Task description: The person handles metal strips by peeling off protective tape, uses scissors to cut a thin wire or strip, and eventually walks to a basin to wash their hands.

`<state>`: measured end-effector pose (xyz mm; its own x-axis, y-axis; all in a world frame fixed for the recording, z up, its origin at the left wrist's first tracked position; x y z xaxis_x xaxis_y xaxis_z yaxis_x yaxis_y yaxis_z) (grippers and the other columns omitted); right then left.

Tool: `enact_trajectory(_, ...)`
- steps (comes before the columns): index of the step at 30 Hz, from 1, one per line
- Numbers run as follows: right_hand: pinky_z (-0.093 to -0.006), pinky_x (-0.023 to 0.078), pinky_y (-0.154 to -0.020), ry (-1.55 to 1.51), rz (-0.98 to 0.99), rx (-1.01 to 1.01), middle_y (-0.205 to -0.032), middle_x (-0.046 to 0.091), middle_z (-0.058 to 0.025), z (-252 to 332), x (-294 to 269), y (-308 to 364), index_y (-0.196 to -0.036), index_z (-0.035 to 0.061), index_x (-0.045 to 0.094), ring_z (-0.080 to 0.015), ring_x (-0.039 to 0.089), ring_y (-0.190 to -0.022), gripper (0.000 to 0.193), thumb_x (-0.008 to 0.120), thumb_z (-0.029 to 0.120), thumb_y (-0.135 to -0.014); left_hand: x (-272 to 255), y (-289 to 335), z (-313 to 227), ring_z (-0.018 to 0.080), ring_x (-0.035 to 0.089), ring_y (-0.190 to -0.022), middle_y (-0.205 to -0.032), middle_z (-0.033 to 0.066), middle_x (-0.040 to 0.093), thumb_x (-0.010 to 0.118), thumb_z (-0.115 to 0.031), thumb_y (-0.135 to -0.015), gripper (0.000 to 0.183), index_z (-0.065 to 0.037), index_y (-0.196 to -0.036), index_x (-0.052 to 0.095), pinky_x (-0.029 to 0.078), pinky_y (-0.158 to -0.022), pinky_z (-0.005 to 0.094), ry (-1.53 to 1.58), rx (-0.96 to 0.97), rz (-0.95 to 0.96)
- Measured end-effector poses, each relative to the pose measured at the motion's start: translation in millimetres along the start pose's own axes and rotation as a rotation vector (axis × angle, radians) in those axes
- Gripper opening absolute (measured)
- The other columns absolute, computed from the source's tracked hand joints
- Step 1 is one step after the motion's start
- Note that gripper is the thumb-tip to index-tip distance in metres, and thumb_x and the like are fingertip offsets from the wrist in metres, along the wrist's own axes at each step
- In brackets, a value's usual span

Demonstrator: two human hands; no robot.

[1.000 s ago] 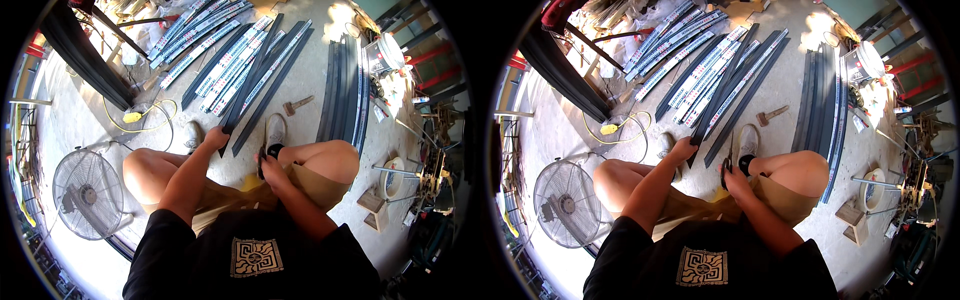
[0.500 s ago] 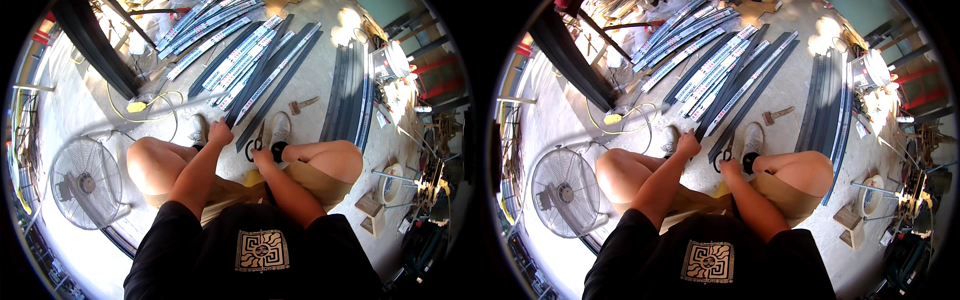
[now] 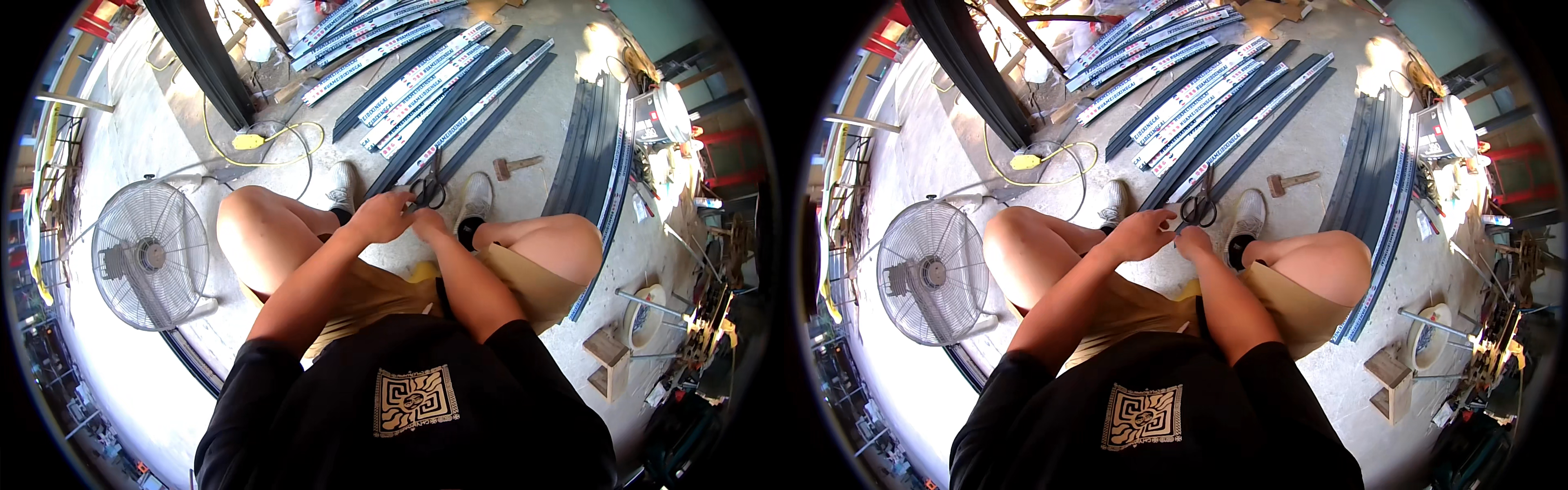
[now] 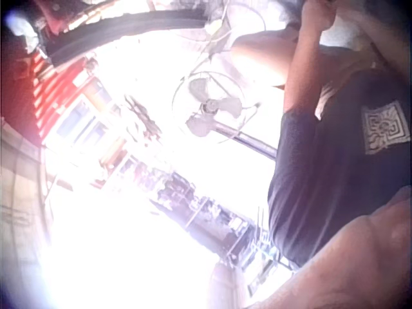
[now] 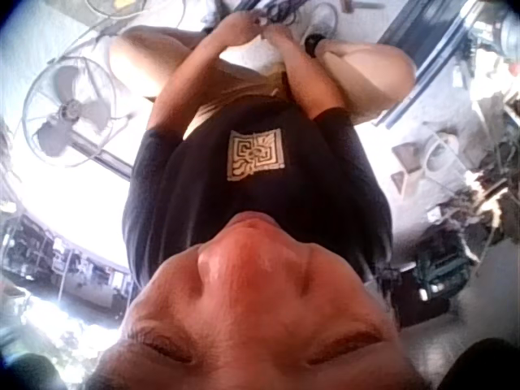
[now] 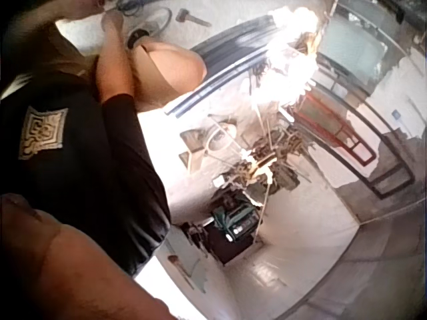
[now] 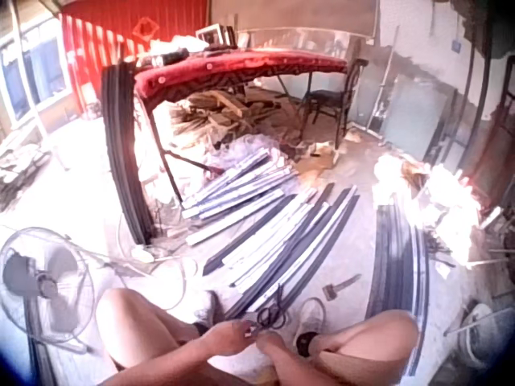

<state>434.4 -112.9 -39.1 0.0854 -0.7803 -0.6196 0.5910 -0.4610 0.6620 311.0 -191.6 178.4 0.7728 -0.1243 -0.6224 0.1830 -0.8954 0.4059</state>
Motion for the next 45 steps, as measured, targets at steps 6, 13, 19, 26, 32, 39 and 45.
enact_trajectory(6,-0.0482,0.055,-0.095,-0.015,-0.027,-0.057,-0.113,0.075,-0.0219,16.8,-50.2,24.4,-0.105,0.0014,0.078,-0.0402,0.07,-0.108,0.04,0.067,0.039,-0.097,-76.8,83.8,-45.3,0.0178,0.07,-0.097,-0.111,0.0104,0.076,0.066,-0.01,-0.102,0.035,-0.002,-0.136,0.065,0.056,-0.089,0.0323,0.258,0.138,-0.33)
enact_trajectory(13,-0.0472,0.055,-0.096,0.225,-0.278,-0.452,-0.121,0.072,-0.0237,125.9,-268.4,113.6,-0.125,0.0021,0.07,-0.0408,0.07,-0.112,0.045,0.07,0.039,-0.099,-171.1,202.6,-29.0,0.012,0.068,-0.087,-0.108,0.0085,0.074,0.059,0.002,-0.101,0.036,-0.004,-0.135,0.065,0.056,-0.076,0.0262,0.281,0.03,-1.01)
enact_trajectory(19,-0.0457,0.055,-0.091,-0.034,-0.44,-0.604,-0.116,0.074,-0.0208,138.9,-327.7,179.4,-0.123,-0.0002,0.068,-0.0373,0.071,-0.105,0.037,0.072,0.026,-0.097,-174.7,180.6,-22.7,0.0213,0.071,-0.087,-0.103,0.0113,0.074,0.061,0.004,-0.094,0.04,-0.006,-0.133,0.065,0.058,-0.076,0.0324,-0.048,0.06,-0.904)
enact_trajectory(26,-0.0468,0.055,-0.087,0.009,-0.204,-0.803,-0.109,0.073,-0.0203,203.5,-289.9,204.0,-0.126,0.0018,0.068,-0.0403,0.069,-0.101,0.041,0.078,0.018,-0.089,-183.1,162.8,8.8,0.0305,0.071,-0.086,-0.099,0.0093,0.074,0.074,-0.008,-0.086,0.043,-0.009,-0.129,0.067,0.055,-0.078,0.043,-0.294,0.063,-0.701)
enact_trajectory(32,-0.0493,0.054,-0.086,0.234,0.037,-0.704,-0.11,0.072,-0.0208,181.1,-274.2,147.3,-0.13,0.0019,0.066,-0.0413,0.069,-0.101,0.051,0.081,0.024,-0.086,-188.2,123.5,34.7,0.0313,0.072,-0.086,-0.099,0.0109,0.069,0.072,-0.015,-0.084,0.043,-0.007,-0.125,0.065,0.057,-0.072,0.042,-0.191,0.194,-0.459)
enact_trajectory(39,-0.0511,0.055,-0.087,0.425,0.181,-0.344,-0.109,0.074,-0.0212,159.4,-267.6,0.4,-0.125,0.0021,0.069,-0.0426,0.07,-0.104,0.047,0.077,0.033,-0.091,-226.4,110.2,50.1,0.0317,0.071,-0.089,-0.095,0.0115,0.067,0.07,-0.018,-0.09,0.03,-0.007,-0.117,0.063,0.058,-0.076,0.042,0.005,0.036,-0.44)
enact_trajectory(45,-0.0519,0.055,-0.088,0.905,0.27,-0.339,-0.105,0.075,-0.0212,85.5,-253.2,-52.2,-0.105,0.0031,0.071,-0.0425,0.07,-0.103,0.033,0.07,0.035,-0.096,-257.8,155.7,49.0,0.0311,0.072,-0.074,-0.096,0.0033,0.073,0.066,-0.029,-0.092,0.027,-0.019,-0.117,0.066,0.058,-0.065,0.0436,0.069,-0.316,-0.526)
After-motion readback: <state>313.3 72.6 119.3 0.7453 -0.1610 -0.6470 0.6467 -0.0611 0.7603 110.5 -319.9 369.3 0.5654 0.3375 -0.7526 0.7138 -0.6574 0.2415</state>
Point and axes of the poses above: each hand's wrist, its own y-axis away from the middle knuckle, its own x-axis out of the palm, z = x × y, the point moved 5 cm from there along -y, towards the middle knuckle
